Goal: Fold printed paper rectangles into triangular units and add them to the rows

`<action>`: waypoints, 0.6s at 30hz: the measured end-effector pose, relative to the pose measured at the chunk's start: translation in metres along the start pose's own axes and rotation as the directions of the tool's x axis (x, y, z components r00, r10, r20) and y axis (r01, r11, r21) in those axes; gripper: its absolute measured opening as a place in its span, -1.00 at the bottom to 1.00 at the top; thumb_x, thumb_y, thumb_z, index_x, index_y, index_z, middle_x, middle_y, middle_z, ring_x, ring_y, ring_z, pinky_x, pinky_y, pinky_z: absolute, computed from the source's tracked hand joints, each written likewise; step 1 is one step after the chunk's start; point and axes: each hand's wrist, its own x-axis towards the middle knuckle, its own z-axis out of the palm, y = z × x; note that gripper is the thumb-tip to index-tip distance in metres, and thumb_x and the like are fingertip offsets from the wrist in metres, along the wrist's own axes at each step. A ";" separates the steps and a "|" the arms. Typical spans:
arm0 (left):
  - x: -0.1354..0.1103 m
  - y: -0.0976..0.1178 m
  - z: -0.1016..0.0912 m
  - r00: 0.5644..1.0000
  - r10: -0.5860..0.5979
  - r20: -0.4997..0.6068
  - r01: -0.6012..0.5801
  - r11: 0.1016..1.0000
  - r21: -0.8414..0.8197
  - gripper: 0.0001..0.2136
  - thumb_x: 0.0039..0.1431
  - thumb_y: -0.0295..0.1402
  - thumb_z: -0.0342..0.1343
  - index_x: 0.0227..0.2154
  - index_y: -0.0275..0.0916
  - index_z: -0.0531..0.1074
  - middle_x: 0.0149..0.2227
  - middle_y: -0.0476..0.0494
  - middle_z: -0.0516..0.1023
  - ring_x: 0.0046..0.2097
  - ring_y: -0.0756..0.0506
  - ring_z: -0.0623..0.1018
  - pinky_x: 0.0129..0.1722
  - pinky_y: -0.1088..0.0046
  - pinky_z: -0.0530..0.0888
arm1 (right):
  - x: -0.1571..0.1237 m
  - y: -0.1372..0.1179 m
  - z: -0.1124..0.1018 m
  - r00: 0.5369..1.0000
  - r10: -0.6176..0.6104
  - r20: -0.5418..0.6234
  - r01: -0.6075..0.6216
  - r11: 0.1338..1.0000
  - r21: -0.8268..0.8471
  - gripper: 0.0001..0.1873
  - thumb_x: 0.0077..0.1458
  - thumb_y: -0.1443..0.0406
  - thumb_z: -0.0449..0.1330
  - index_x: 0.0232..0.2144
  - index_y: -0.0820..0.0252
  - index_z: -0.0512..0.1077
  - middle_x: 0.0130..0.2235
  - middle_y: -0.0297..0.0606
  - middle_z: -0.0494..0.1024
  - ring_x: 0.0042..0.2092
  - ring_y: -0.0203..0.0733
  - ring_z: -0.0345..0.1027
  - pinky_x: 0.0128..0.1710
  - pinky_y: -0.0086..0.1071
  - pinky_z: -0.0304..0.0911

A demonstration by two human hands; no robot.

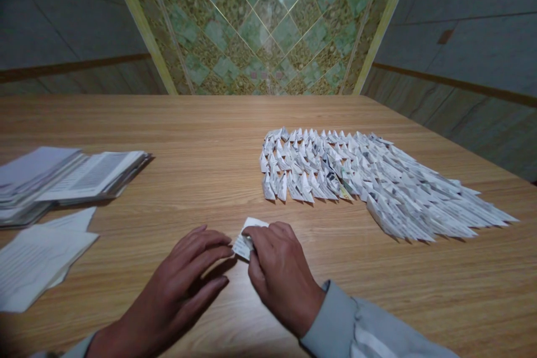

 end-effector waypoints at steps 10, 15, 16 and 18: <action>-0.003 0.001 0.003 0.986 0.106 -0.130 -0.087 0.986 0.139 -0.79 0.26 -0.58 0.05 -0.14 -0.15 0.40 0.00 -0.18 0.42 0.02 -0.17 0.42 0.20 0.02 0.23 | -0.001 -0.006 0.001 0.989 0.143 0.026 -0.144 0.947 0.288 -0.72 0.04 0.51 0.13 -0.21 0.12 0.31 -0.38 -0.41 0.41 -0.35 -0.27 0.31 -0.31 -0.41 0.17; 0.002 0.001 0.006 0.991 0.125 -0.044 -0.122 0.991 0.057 -0.85 0.35 -0.48 0.00 -0.31 -0.21 0.44 -0.26 -0.13 0.53 -0.23 -0.13 0.45 -0.17 0.26 0.38 | -0.002 0.003 0.000 0.990 0.137 0.027 -0.139 0.987 0.077 -0.65 0.02 0.54 0.14 -0.15 0.13 0.34 -0.38 -0.39 0.43 -0.31 -0.20 0.30 -0.19 -0.30 0.15; 0.003 0.001 0.007 0.992 0.120 -0.036 -0.119 0.992 0.038 -0.84 0.36 -0.46 -0.01 -0.31 -0.21 0.45 -0.30 -0.11 0.53 -0.26 -0.12 0.44 -0.23 0.30 0.36 | -0.001 0.005 -0.001 0.993 0.114 0.045 -0.114 0.993 0.017 -0.67 0.03 0.54 0.15 -0.17 0.13 0.37 -0.36 -0.36 0.44 -0.28 -0.17 0.29 -0.16 -0.26 0.14; 0.002 0.000 0.008 0.995 0.098 -0.021 -0.098 0.995 0.016 -0.82 0.38 -0.45 -0.03 -0.30 -0.21 0.45 -0.34 -0.10 0.53 -0.29 -0.12 0.44 -0.28 0.32 0.33 | -0.001 0.006 -0.003 0.993 0.080 0.084 -0.073 0.994 -0.081 -0.77 0.07 0.53 0.17 -0.26 0.14 0.42 -0.33 -0.30 0.44 -0.22 -0.12 0.27 -0.16 -0.23 0.11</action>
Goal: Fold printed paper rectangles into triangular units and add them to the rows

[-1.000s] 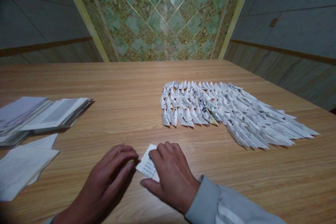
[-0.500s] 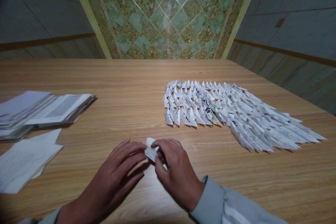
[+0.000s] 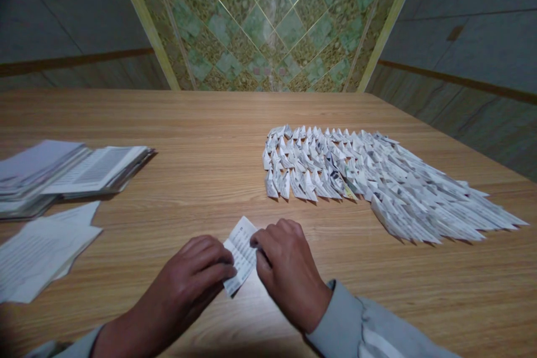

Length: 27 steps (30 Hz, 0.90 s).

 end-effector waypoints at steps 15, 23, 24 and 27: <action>-0.002 -0.004 0.001 0.957 -0.282 0.067 0.288 0.951 -0.111 -0.89 0.29 -0.37 0.15 -0.38 -0.22 0.43 -0.31 -0.07 0.47 -0.25 -0.14 0.43 -0.26 0.31 0.28 | -0.005 -0.005 0.004 0.986 -0.111 0.125 0.101 0.992 0.079 -0.80 0.08 0.54 0.14 -0.32 0.16 0.37 -0.25 -0.31 0.39 -0.15 -0.14 0.19 -0.11 -0.23 0.05; 0.002 -0.003 0.001 0.921 -0.386 0.055 0.386 0.922 0.009 -0.83 0.21 -0.36 0.23 -0.47 -0.23 0.39 -0.33 -0.08 0.44 -0.25 -0.17 0.40 -0.27 0.28 0.27 | 0.000 -0.009 0.006 0.994 -0.003 0.114 -0.002 0.999 0.046 -0.83 0.16 0.33 0.30 -0.42 0.17 0.37 -0.32 -0.34 0.40 -0.19 -0.16 0.22 -0.10 -0.23 0.03; 0.002 -0.002 0.001 0.920 -0.389 0.058 0.388 0.921 0.023 -0.83 0.21 -0.36 0.23 -0.47 -0.23 0.39 -0.33 -0.08 0.43 -0.26 -0.17 0.39 -0.27 0.27 0.27 | 0.000 -0.009 0.007 0.994 -0.002 0.105 -0.002 0.999 0.032 -0.83 0.15 0.34 0.30 -0.42 0.17 0.37 -0.32 -0.34 0.40 -0.20 -0.15 0.22 -0.10 -0.23 0.04; 0.003 -0.002 0.002 0.912 -0.403 0.073 0.398 0.915 0.068 -0.83 0.21 -0.35 0.21 -0.45 -0.23 0.39 -0.33 -0.09 0.43 -0.25 -0.18 0.39 -0.26 0.26 0.28 | 0.001 -0.008 0.012 0.997 -0.005 0.072 0.006 1.000 -0.017 -0.84 0.14 0.35 0.30 -0.43 0.18 0.38 -0.33 -0.31 0.41 -0.21 -0.14 0.22 -0.12 -0.22 0.05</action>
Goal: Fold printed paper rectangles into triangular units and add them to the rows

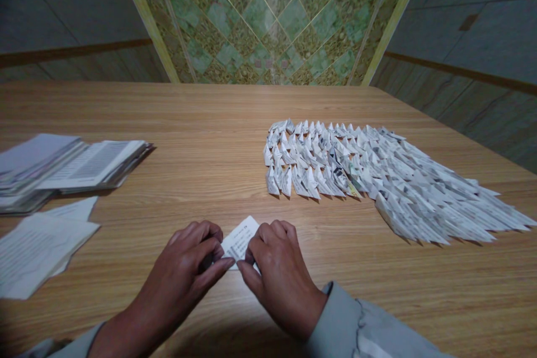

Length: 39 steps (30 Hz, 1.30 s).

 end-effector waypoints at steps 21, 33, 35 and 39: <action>0.002 -0.001 -0.001 0.982 0.158 -0.108 -0.150 0.986 0.080 -0.92 0.31 -0.36 0.09 -0.32 -0.19 0.42 -0.29 -0.09 0.47 -0.26 -0.14 0.40 -0.27 0.31 0.29 | 0.002 -0.002 -0.005 0.997 -0.027 0.076 0.036 0.993 -0.113 -0.83 0.11 0.35 0.34 -0.27 0.13 0.41 -0.23 -0.28 0.47 -0.16 -0.06 0.25 -0.11 -0.20 0.09; 0.000 0.001 -0.001 0.895 0.430 -0.116 -0.408 0.896 0.175 -0.83 0.36 -0.43 0.03 -0.29 -0.22 0.51 -0.44 -0.05 0.52 -0.40 -0.09 0.41 -0.34 0.32 0.28 | 0.002 -0.002 -0.007 0.996 -0.052 0.074 0.063 0.988 -0.144 -0.95 0.21 0.30 0.26 -0.30 0.12 0.44 -0.26 -0.29 0.45 -0.17 -0.12 0.23 -0.12 -0.23 0.07; 0.000 0.000 0.001 0.901 0.416 -0.124 -0.393 0.904 0.170 -0.82 0.37 -0.42 0.01 -0.31 -0.22 0.50 -0.44 -0.06 0.52 -0.40 -0.09 0.42 -0.35 0.33 0.29 | 0.002 -0.001 -0.008 0.994 -0.082 0.077 0.093 0.985 -0.146 -0.89 0.20 0.24 0.27 -0.31 0.13 0.43 -0.26 -0.29 0.44 -0.16 -0.11 0.23 -0.11 -0.22 0.07; 0.000 -0.001 0.002 0.915 0.374 -0.153 -0.350 0.923 0.161 -0.79 0.38 -0.41 0.00 -0.35 -0.22 0.49 -0.44 -0.06 0.53 -0.40 -0.08 0.43 -0.36 0.35 0.30 | 0.001 0.001 -0.007 0.986 -0.165 0.038 0.170 0.967 -0.192 -0.87 0.20 0.25 0.27 -0.36 0.14 0.42 -0.29 -0.30 0.46 -0.19 -0.13 0.23 -0.09 -0.22 0.08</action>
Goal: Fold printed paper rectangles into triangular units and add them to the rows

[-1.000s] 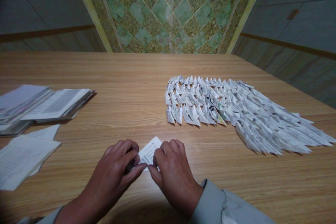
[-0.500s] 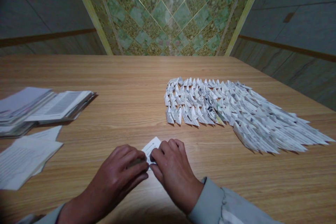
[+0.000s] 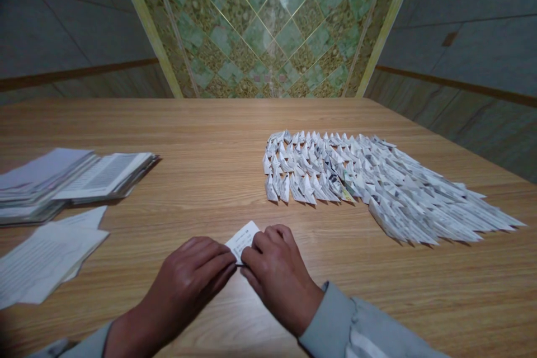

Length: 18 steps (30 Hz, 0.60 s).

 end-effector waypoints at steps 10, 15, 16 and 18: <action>0.008 0.001 -0.015 0.993 0.064 -0.097 -0.065 0.998 -0.010 -0.80 0.40 -0.39 -0.02 -0.24 -0.19 0.52 -0.44 -0.06 0.56 -0.37 -0.09 0.39 -0.38 0.36 0.24 | 0.001 -0.006 -0.006 0.959 -0.181 -0.218 0.172 0.983 -0.061 -0.80 0.27 0.38 0.09 -0.43 0.18 0.39 -0.43 -0.31 0.43 -0.28 -0.18 0.18 0.03 -0.15 0.06; 0.008 -0.004 -0.021 0.991 0.057 -0.120 -0.058 0.998 -0.007 -0.81 0.40 -0.40 -0.03 -0.21 -0.22 0.51 -0.39 -0.08 0.59 -0.35 -0.09 0.40 -0.36 0.35 0.24 | 0.002 -0.002 -0.016 0.951 -0.154 -0.270 0.146 0.988 -0.049 -0.80 0.28 0.38 0.09 -0.41 0.19 0.43 -0.44 -0.30 0.43 -0.29 -0.17 0.16 0.01 -0.14 0.08; 0.008 -0.006 -0.022 0.992 0.053 -0.118 -0.053 0.999 -0.003 -0.81 0.41 -0.40 -0.03 -0.21 -0.22 0.50 -0.38 -0.08 0.59 -0.35 -0.10 0.40 -0.35 0.35 0.24 | 0.002 -0.001 -0.018 0.950 -0.148 -0.276 0.139 0.989 -0.052 -0.79 0.29 0.38 0.08 -0.40 0.19 0.44 -0.45 -0.30 0.43 -0.29 -0.16 0.16 0.01 -0.14 0.08; 0.008 -0.010 -0.023 0.992 0.053 -0.118 -0.052 0.999 0.007 -0.81 0.41 -0.41 -0.03 -0.21 -0.23 0.50 -0.38 -0.08 0.59 -0.33 -0.11 0.41 -0.33 0.34 0.25 | 0.002 0.001 -0.020 0.945 -0.152 -0.289 0.140 0.988 -0.062 -0.77 0.29 0.39 0.07 -0.39 0.19 0.46 -0.46 -0.30 0.43 -0.30 -0.16 0.17 0.02 -0.13 0.08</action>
